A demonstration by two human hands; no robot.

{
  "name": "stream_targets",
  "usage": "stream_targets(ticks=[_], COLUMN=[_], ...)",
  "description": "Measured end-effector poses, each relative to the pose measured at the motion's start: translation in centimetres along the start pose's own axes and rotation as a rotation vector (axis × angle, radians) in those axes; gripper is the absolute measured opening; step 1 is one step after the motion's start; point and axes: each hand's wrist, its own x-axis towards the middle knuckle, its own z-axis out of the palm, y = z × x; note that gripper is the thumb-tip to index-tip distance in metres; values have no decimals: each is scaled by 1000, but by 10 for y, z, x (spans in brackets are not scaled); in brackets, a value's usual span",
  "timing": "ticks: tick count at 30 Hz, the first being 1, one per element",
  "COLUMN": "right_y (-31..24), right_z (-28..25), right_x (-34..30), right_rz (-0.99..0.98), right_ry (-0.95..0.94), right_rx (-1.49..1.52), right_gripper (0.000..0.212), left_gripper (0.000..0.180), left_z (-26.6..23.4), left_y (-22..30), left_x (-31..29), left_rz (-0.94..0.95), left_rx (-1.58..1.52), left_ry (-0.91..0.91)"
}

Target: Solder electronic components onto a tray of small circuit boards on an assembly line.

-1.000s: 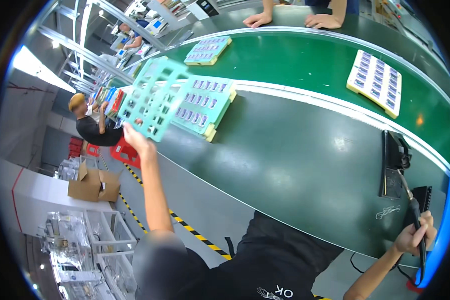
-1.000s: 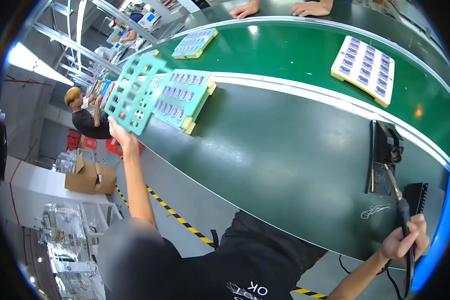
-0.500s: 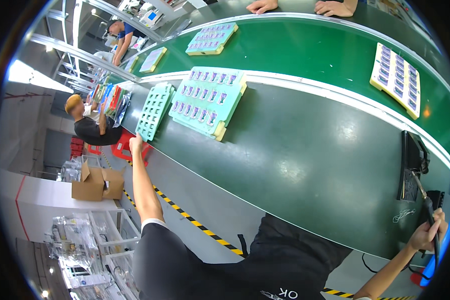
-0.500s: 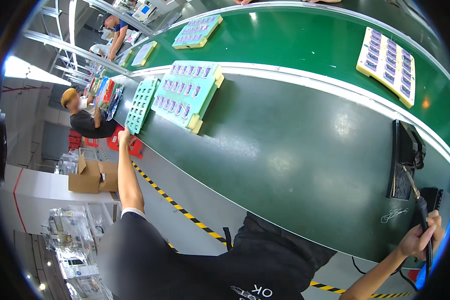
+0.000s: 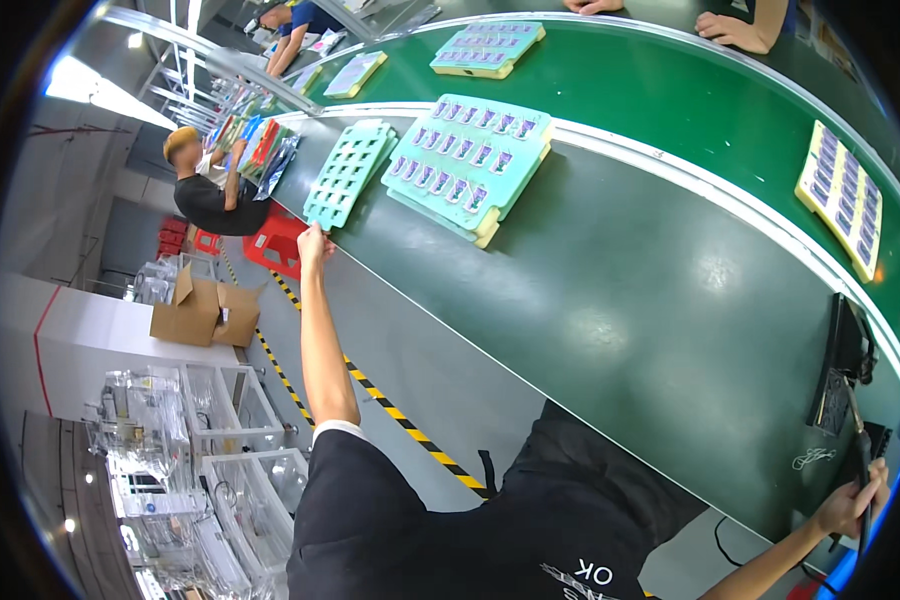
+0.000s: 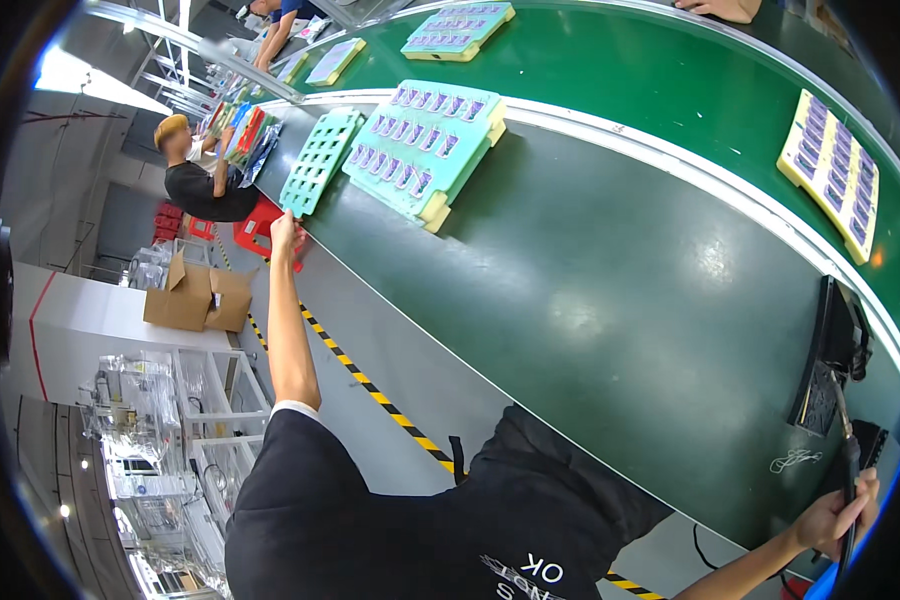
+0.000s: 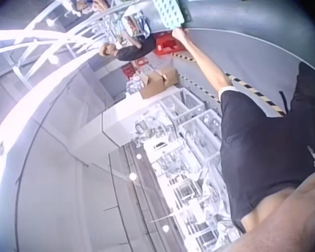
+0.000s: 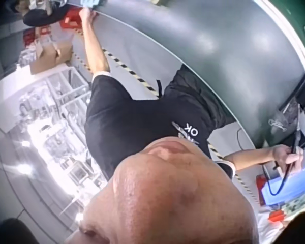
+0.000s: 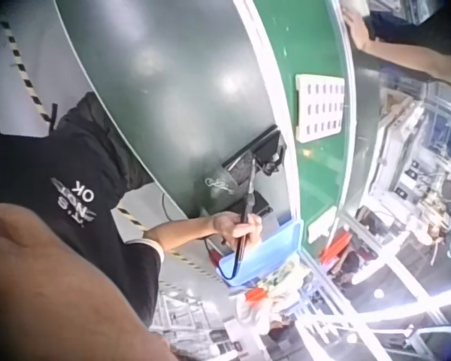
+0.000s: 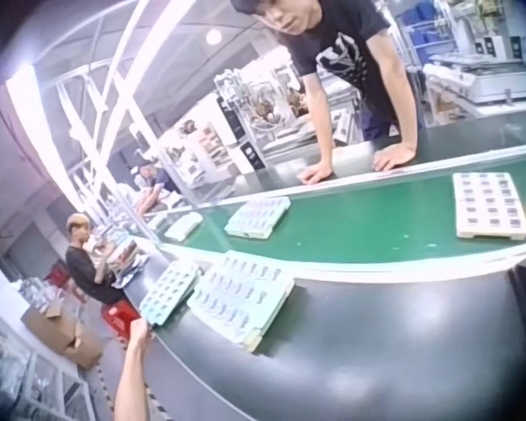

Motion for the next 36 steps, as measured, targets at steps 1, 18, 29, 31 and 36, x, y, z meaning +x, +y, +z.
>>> stream_targets(ticks=[1,18,29,31,36], right_y=[1,-24,-22,-24,-19], right_z=[2,13,23,25,32], right_x=[-1,5,8,8,5], right_rz=[1,138,166,190,172], right_ry=[3,132,14,-1,-2], right_rx=[2,238,543,599,492], right_gripper=[9,14,9,8,10], left_gripper=[41,84,44,41,45], left_z=[-4,136,134,130,152], left_y=[1,114,101,83,85], left_x=[6,-200,-202,-191,-209], left_rz=[25,85,141,120,-75], left_rx=[101,45,-234,-474,-744], left_ry=[13,-277,-382,-307,-362])
